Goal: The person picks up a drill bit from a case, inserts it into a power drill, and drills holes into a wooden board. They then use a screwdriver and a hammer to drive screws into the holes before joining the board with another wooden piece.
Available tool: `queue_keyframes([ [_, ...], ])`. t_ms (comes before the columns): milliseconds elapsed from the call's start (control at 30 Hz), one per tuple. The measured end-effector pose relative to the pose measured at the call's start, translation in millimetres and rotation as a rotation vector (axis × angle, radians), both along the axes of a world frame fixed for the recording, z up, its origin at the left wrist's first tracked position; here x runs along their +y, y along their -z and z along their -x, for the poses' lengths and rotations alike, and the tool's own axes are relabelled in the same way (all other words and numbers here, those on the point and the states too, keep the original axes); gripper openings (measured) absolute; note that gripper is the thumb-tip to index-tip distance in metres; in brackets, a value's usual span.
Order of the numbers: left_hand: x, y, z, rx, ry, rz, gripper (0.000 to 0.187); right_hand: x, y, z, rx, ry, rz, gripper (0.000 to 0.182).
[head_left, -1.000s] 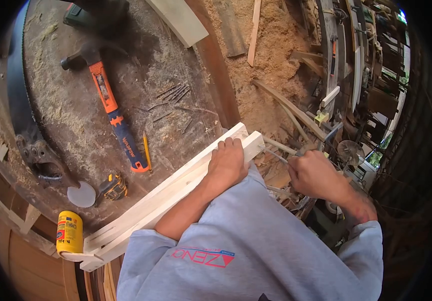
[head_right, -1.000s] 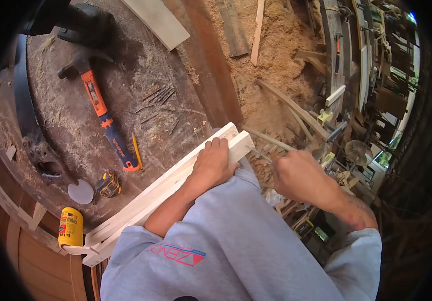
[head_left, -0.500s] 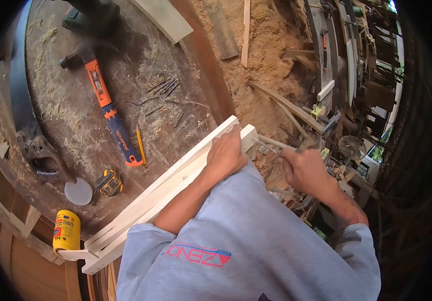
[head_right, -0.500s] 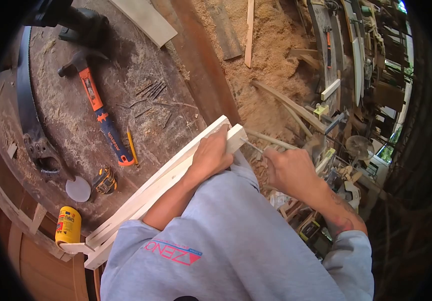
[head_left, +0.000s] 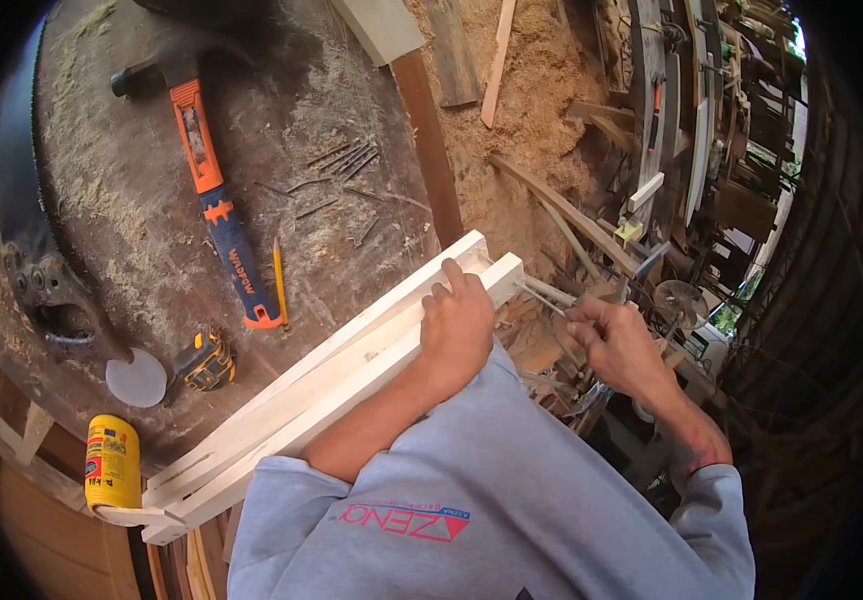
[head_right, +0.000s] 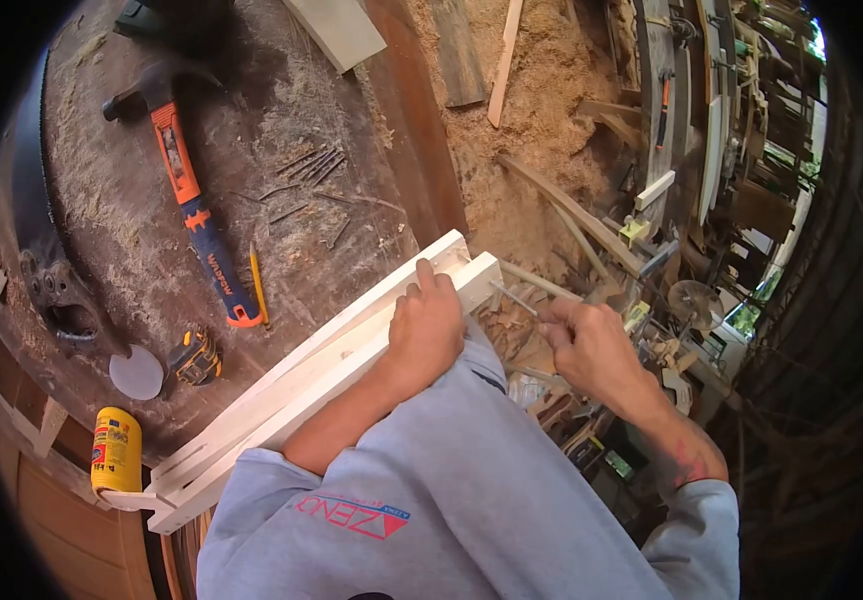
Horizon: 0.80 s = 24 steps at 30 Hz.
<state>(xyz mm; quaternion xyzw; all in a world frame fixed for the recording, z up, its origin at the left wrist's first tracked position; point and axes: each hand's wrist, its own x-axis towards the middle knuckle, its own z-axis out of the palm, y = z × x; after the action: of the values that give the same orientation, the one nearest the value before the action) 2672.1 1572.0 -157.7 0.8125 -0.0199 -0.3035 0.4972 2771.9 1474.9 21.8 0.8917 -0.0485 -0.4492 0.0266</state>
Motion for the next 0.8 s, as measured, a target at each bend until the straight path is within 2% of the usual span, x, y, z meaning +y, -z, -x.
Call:
queue_keyframes([
  [100,12,9,-12,0.119,-0.072,0.158,0.056,4,0,0,-0.029,0.075,0.003,0.013],
  [133,16,11,-17,0.187,-0.106,0.246,0.059,5,0,-4,-0.01,0.02,-0.003,0.014],
  [167,16,12,-19,0.195,-0.121,0.239,0.067,6,0,-8,0.006,-0.037,-0.013,0.015],
  [200,18,12,-21,0.184,-0.113,0.227,0.067,6,0,-10,-0.004,-0.029,-0.024,0.015],
  [267,19,10,-22,0.112,-0.082,0.203,0.071,5,1,-13,0.058,-0.331,-0.026,0.015],
  [367,9,9,-25,0.082,-0.057,0.154,0.064,0,3,-19,0.067,-0.381,-0.102,0.011],
  [467,4,5,-32,0.093,-0.019,0.144,0.07,-12,8,-17,0.056,-0.384,-0.145,0.012],
  [533,-3,4,-25,0.028,-0.039,0.118,0.068,-17,3,0,0.043,-0.276,-0.091,0.013],
  [567,-7,4,-23,-0.086,-0.059,0.192,0.07,-19,3,7,0.033,-0.19,-0.043,0.014],
  [600,-9,3,-24,-0.199,-0.081,0.258,0.072,-24,6,11,0.021,-0.201,-0.066,0.014],
  [633,-9,-2,-28,-0.252,-0.02,0.276,0.061,-32,8,17,-0.044,-0.182,-0.112,0.015],
  [667,-13,0,-28,-0.257,-0.028,0.242,0.061,-35,11,20,-0.107,-0.166,-0.163,0.015],
  [733,-19,11,-20,-0.587,-0.016,0.118,0.05,-24,9,20,-0.123,-0.173,-0.145,0.02],
  [800,-19,12,-18,-0.598,0.053,0.08,0.038,-23,11,23,-0.155,-0.184,-0.137,0.027],
])
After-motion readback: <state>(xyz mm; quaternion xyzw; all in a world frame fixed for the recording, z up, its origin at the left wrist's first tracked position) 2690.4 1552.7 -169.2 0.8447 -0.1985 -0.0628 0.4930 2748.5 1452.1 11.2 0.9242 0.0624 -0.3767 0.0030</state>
